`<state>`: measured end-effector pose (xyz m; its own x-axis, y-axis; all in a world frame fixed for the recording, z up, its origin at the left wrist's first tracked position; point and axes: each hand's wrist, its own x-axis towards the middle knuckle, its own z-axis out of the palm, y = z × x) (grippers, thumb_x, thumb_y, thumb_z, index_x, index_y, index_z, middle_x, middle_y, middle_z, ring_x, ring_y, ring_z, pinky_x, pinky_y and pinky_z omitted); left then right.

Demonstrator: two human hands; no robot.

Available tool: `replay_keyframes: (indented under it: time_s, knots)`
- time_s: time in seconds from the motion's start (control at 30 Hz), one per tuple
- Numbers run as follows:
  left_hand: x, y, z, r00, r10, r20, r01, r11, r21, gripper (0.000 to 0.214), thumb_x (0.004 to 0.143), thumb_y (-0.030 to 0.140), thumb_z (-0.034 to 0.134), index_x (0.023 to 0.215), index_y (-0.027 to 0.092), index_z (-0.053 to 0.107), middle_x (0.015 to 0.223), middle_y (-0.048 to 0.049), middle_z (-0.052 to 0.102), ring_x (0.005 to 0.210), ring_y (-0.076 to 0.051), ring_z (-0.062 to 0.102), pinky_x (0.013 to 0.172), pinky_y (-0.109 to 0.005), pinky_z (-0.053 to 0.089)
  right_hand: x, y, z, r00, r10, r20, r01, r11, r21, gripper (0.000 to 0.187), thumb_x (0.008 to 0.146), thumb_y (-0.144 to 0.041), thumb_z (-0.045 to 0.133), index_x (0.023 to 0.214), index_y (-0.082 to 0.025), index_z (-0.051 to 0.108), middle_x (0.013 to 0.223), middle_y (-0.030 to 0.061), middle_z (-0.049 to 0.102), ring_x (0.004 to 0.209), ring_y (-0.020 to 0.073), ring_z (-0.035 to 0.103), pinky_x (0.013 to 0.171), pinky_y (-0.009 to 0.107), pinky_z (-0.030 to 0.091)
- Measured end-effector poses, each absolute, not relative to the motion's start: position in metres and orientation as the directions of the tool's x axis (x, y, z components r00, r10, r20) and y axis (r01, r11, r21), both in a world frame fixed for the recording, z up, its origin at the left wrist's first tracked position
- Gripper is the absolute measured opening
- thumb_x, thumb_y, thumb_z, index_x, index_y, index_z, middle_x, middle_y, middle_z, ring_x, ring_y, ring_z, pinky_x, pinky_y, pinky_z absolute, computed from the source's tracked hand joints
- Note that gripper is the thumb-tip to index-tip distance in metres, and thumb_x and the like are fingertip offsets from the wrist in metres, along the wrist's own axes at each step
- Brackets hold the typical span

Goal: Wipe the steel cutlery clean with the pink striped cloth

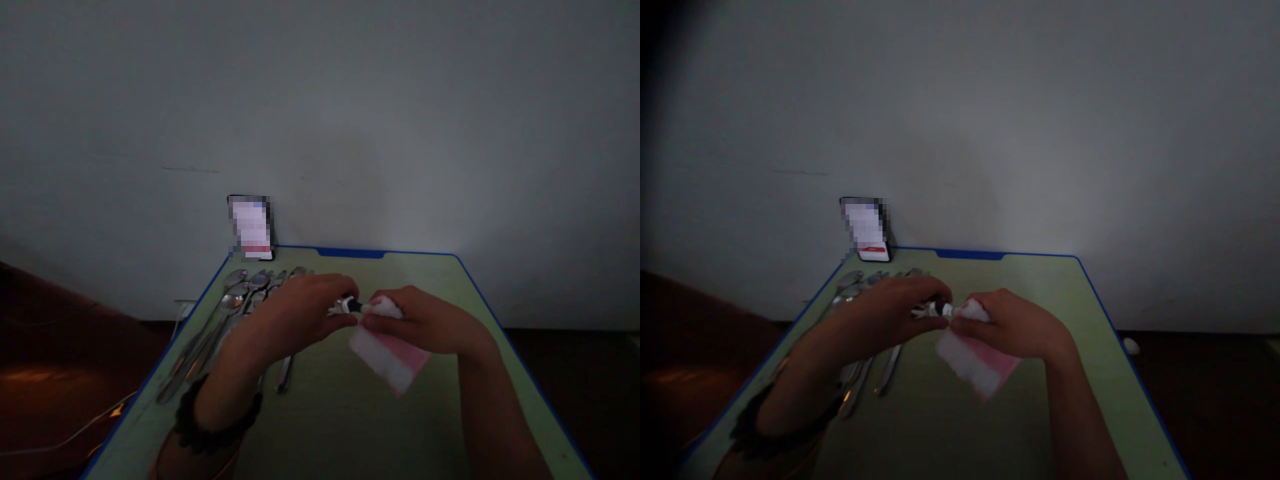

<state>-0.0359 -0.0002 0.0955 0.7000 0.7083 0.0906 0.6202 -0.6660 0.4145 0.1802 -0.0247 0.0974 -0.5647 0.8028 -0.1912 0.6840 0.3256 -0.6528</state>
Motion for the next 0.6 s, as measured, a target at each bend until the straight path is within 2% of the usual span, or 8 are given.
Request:
replay_keyframes:
  time_s: [0.17,0.43,0.6]
  knots:
    - [-0.052,0.002,0.104,0.653,0.747,0.125,0.609,-0.615,0.501,0.033,0.082,0.041,0.055,0.111,0.025,0.055,0.072,0.0032,0.059,0.063,-0.011,0.054,0.061,-0.022,0.038,0.187,-0.024,0.098,-0.539,0.818,-0.200,0.695,0.298,-0.654,0.036,0.084,-0.050,0.044,0.082,-0.016,0.058,0.069,0.0010,0.059,0.059,0.0109,0.051,0.051,0.022,0.034]
    - [-0.046,0.003,0.105,0.723,0.670,0.169,0.521,-0.689,0.505,0.030,0.080,0.043,0.058,0.103,0.025,0.062,0.079,0.0024,0.064,0.071,-0.012,0.057,0.070,-0.022,0.039,0.186,-0.024,0.098,-0.548,0.803,-0.236,0.702,0.287,-0.652,0.033,0.081,-0.048,0.050,0.090,-0.017,0.059,0.074,0.0013,0.061,0.063,0.0117,0.053,0.053,0.022,0.034]
    - [-0.041,0.001,0.107,0.740,0.667,0.088,0.545,-0.671,0.502,0.028,0.081,0.041,0.057,0.105,0.025,0.060,0.086,0.0020,0.066,0.078,-0.013,0.059,0.071,-0.023,0.038,0.179,-0.024,0.096,-0.562,0.803,-0.197,0.704,0.340,-0.623,0.032,0.082,-0.046,0.050,0.091,-0.018,0.060,0.078,0.0021,0.062,0.065,0.0121,0.053,0.056,0.023,0.034]
